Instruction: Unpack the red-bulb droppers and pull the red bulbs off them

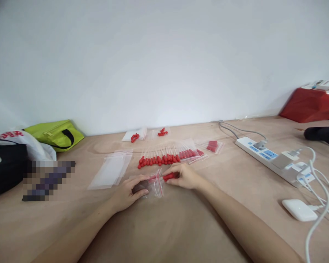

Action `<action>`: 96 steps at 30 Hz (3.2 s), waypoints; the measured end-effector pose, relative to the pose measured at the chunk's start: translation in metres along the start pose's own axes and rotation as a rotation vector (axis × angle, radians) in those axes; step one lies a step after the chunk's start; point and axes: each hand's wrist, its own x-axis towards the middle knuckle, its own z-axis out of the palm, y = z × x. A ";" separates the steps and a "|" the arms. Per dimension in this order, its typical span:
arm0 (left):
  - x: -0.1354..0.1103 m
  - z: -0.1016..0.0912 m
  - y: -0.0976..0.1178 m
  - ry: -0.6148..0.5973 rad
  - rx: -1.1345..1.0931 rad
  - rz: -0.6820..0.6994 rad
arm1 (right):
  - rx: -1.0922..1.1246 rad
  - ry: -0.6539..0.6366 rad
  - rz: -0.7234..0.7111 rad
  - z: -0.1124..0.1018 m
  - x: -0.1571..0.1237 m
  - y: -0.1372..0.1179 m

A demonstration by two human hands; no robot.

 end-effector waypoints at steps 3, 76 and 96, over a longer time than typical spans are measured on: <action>0.000 0.000 -0.001 -0.001 -0.005 -0.015 | 0.262 -0.023 0.109 -0.015 0.001 0.006; -0.004 0.006 0.002 -0.100 0.090 0.045 | -0.324 0.100 0.099 0.036 0.010 -0.005; -0.004 0.001 0.003 -0.175 0.094 0.008 | 0.264 -0.049 0.300 -0.002 0.002 0.005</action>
